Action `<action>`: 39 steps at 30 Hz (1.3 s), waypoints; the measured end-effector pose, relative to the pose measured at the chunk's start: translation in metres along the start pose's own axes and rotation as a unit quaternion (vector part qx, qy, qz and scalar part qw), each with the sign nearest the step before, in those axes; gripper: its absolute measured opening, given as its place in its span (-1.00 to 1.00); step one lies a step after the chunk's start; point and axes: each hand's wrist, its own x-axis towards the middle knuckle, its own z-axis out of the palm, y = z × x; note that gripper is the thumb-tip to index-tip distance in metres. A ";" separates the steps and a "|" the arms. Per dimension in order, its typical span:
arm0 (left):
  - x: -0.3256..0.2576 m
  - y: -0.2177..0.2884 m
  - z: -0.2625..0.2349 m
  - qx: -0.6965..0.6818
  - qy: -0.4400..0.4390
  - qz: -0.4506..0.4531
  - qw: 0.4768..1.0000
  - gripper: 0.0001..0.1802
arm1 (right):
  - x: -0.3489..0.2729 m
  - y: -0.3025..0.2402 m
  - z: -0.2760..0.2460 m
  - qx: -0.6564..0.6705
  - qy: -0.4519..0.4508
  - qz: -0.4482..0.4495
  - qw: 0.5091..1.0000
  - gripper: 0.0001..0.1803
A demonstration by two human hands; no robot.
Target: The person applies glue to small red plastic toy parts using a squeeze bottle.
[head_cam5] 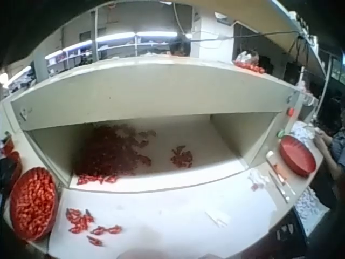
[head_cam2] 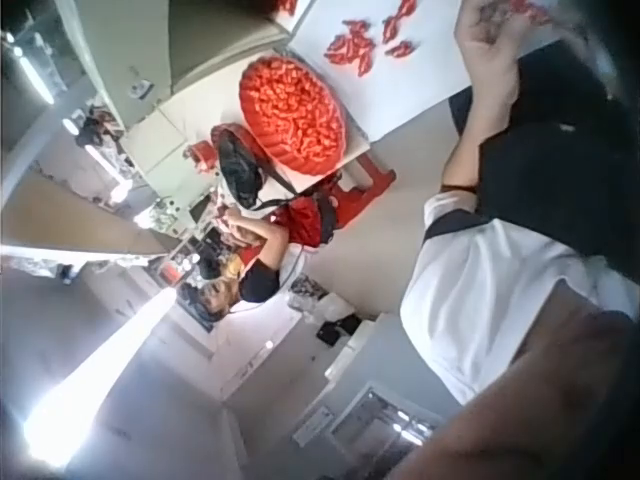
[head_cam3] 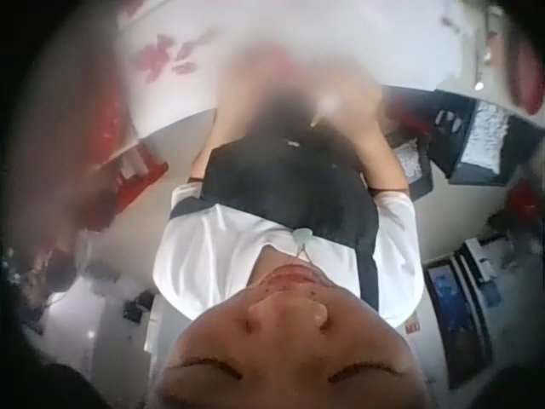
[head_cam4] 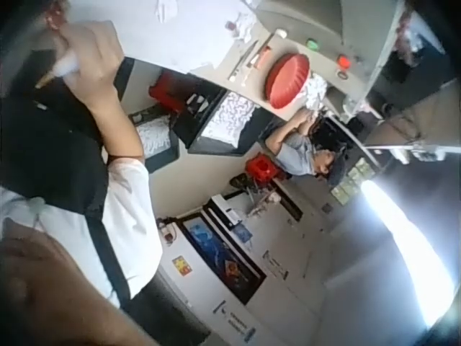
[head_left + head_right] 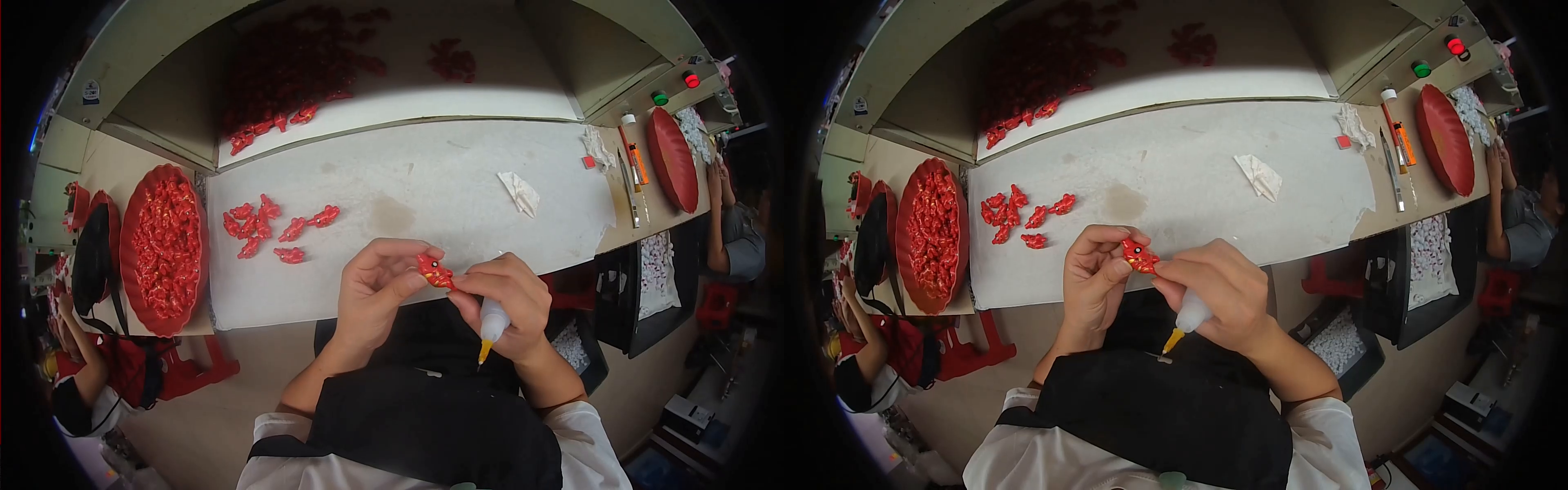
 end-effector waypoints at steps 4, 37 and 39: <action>0.001 0.009 -0.001 0.079 0.027 0.068 0.994 -0.77 | 0.010 -0.007 0.011 0.065 0.027 0.079 0.994 -0.80; -0.028 0.026 -0.031 0.190 0.007 0.123 0.974 -0.83 | 0.017 -0.034 0.041 0.173 -0.070 0.269 0.945 -0.92; -0.028 0.027 -0.029 0.199 -0.004 0.119 0.973 -0.84 | 0.015 -0.034 0.039 0.181 -0.065 0.276 0.942 -0.92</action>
